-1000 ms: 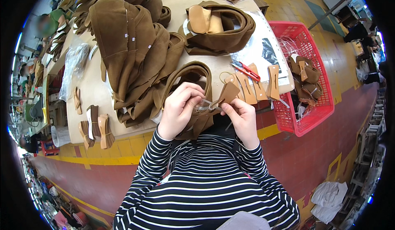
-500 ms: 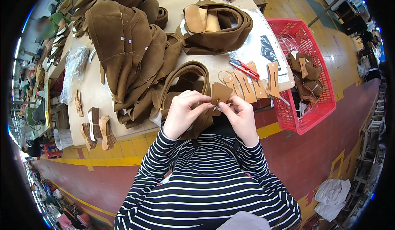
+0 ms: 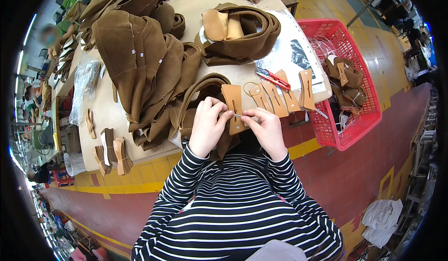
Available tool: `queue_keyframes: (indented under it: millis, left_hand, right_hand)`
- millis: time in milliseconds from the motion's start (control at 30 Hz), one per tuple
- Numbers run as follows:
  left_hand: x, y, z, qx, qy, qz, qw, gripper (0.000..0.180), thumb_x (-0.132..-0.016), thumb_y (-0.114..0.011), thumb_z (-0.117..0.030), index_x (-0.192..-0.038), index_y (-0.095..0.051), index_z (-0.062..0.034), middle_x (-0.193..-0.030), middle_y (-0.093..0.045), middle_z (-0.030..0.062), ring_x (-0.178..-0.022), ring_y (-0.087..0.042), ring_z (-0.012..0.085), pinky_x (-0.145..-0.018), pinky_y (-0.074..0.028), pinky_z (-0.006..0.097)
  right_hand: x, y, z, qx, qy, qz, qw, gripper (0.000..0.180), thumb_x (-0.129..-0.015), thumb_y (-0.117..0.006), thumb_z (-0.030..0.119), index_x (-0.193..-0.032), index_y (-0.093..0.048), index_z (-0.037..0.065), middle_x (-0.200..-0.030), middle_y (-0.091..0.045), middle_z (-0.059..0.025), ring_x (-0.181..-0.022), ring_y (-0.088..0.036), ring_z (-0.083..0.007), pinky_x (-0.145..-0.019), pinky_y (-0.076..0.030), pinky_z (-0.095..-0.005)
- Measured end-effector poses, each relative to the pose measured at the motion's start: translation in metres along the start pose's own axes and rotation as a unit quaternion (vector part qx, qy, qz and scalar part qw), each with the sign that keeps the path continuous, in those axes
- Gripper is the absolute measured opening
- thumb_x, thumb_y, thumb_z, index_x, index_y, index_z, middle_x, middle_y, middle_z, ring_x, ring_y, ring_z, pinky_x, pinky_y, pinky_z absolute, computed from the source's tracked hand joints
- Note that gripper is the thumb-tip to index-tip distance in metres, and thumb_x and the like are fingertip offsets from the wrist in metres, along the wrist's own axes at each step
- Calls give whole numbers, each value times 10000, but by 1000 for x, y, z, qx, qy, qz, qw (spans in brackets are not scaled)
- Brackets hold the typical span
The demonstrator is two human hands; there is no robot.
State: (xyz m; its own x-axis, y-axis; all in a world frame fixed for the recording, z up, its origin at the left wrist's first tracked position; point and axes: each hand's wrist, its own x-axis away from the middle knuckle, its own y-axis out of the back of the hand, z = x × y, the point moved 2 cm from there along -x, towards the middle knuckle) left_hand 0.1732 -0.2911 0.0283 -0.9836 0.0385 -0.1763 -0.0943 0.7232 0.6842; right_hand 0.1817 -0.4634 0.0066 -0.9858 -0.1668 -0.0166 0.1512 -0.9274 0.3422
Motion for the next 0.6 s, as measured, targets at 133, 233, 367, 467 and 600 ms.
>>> queue_keyframes:
  millis: [133, 233, 367, 467, 600]
  left_hand:
    - [-1, -3, 1, -20, -18, -6, 1000, 180, -814, -692, -128, -830, -576, 8, -943, -599, 131, -844, -559, 295, -763, -447, 373]
    - [-4, -3, 4, -22, -17, -26, 999, 184, -820, -689, -132, -880, -578, 2, -929, -640, 143, -785, -587, 309, -716, -469, 385]
    - [-2, -14, 12, 39, 62, -12, 997, 254, -862, -661, -184, -1043, -592, -19, -785, -647, 152, -745, -634, 353, -662, -498, 430]
    - [2, -26, 14, -112, 36, 17, 993, 332, -907, -607, -249, -1142, -570, -16, -714, -628, 188, -681, -640, 374, -597, -505, 456]
    - [-1, -28, 16, -87, -3, -23, 996, 206, -904, -599, -145, -1054, -557, -10, -751, -613, 205, -696, -619, 370, -604, -485, 434]
  right_hand:
    - [-4, -8, -17, -5, -24, 7, 1000, 173, -860, -679, 121, -953, -701, -23, -782, -683, -78, -605, -567, -97, -591, -459, -247]
    - [-7, -20, -27, -40, -46, 13, 998, 181, -873, -656, 129, -942, -689, -35, -746, -679, -106, -635, -629, -137, -611, -489, -270]
    - [-8, -35, -40, -102, -69, 18, 992, 196, -890, -640, 128, -932, -673, -61, -703, -674, -97, -623, -632, -123, -587, -486, -260]
    - [-6, -42, -48, -140, -93, 24, 985, 196, -895, -636, 122, -930, -672, -68, -700, -671, -82, -609, -608, -107, -574, -471, -252]
    - [-5, -40, -44, -158, -96, 10, 983, 177, -890, -648, 115, -921, -686, -56, -695, -667, -61, -579, -563, -84, -553, -443, -243]
